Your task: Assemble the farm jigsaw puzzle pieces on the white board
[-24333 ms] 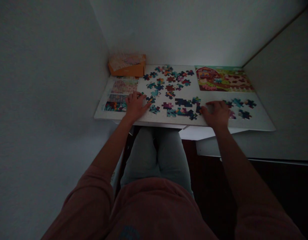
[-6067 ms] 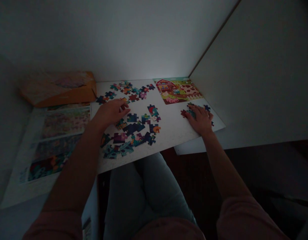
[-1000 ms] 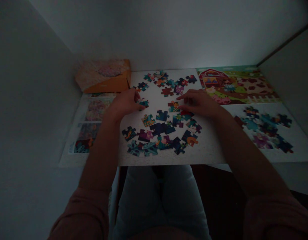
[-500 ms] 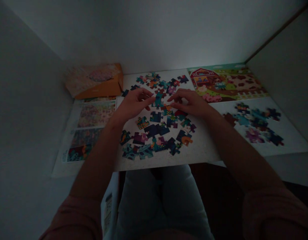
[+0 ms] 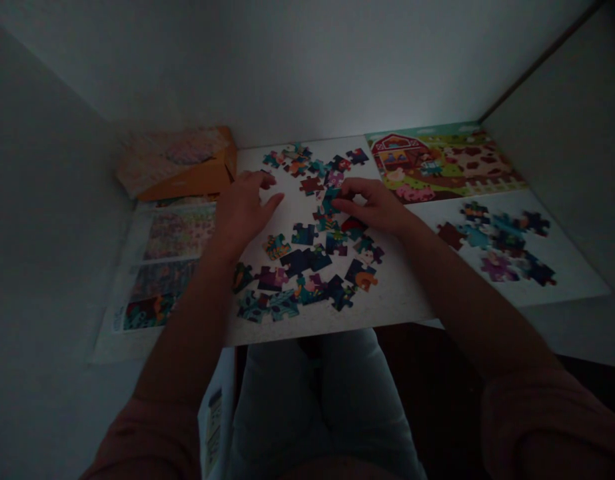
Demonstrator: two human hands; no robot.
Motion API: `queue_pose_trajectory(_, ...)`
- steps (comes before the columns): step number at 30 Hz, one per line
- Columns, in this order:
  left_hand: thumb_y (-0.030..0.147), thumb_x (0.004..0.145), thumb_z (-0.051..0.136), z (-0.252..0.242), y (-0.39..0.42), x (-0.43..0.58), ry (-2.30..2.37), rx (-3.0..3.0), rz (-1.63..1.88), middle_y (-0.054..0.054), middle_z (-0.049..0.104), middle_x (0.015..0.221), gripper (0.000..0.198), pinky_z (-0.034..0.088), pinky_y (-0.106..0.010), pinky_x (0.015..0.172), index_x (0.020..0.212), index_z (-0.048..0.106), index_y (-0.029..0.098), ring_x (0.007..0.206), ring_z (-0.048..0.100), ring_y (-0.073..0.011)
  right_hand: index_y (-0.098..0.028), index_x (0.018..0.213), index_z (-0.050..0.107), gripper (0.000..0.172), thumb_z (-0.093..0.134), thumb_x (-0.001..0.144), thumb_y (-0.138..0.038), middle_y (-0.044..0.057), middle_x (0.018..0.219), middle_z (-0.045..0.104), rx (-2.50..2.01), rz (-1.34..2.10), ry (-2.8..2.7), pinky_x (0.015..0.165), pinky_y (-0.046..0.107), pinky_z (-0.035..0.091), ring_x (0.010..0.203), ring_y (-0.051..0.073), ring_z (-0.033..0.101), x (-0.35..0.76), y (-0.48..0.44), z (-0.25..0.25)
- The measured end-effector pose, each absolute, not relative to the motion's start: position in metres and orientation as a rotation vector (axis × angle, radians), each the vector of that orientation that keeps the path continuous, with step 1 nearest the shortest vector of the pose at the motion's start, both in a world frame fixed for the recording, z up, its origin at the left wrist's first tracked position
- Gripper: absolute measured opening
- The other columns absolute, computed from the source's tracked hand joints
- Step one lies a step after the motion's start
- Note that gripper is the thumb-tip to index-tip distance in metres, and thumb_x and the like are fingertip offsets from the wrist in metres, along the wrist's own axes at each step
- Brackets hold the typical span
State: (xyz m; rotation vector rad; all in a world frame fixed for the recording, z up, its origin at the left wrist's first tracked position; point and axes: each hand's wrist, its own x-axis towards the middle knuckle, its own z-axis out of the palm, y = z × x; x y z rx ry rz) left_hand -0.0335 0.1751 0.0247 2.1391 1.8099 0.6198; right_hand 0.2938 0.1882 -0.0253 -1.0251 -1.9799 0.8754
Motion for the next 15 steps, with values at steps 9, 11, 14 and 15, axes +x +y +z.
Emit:
queue_pose_trajectory(9,0.051,0.118,0.079,0.033,0.171,-0.048,2.222,2.008,0.069,-0.021,0.072,0.178,0.054,0.067,-0.064,0.125,0.167,0.082,0.028,0.151,0.079,-0.0512,-0.033,0.089,0.069,0.046,0.096,0.103,-0.067,0.004,0.091,0.073,-1.124,0.707,-1.874,0.087,0.048,0.06,0.092,0.03,0.067,0.314,0.197,-0.036)
queue_pose_trajectory(11,0.049,0.119,0.079,0.036,0.169,-0.046,2.205,2.011,0.061,-0.019,0.074,0.178,0.051,0.068,-0.061,0.126,0.167,0.082,0.031,0.151,0.08,-0.048,-0.033,0.088,0.068,0.051,0.097,0.101,-0.073,0.004,0.089,0.071,-1.135,0.644,-1.809,0.088,0.049,0.061,0.092,0.03,0.067,0.317,0.2,-0.037)
queue_pose_trajectory(14,0.046,0.119,0.078,0.04,0.17,-0.045,2.141,2.02,0.064,-0.016,0.08,0.173,0.049,0.067,-0.051,0.126,0.165,0.081,0.03,0.151,0.081,-0.0418,-0.034,0.086,0.066,0.064,0.092,0.099,-0.09,0.003,0.087,0.068,-1.112,0.562,-1.682,0.087,0.051,0.061,0.088,0.029,0.065,0.328,0.201,-0.03)
queue_pose_trajectory(15,0.046,0.12,0.077,0.041,0.17,-0.045,2.135,2.019,0.059,-0.015,0.083,0.169,0.049,0.067,-0.049,0.125,0.166,0.08,0.028,0.151,0.081,-0.0411,-0.034,0.086,0.066,0.066,0.091,0.099,-0.095,0.003,0.086,0.067,-1.111,0.551,-1.64,0.085,0.051,0.06,0.085,0.029,0.064,0.335,0.199,-0.026)
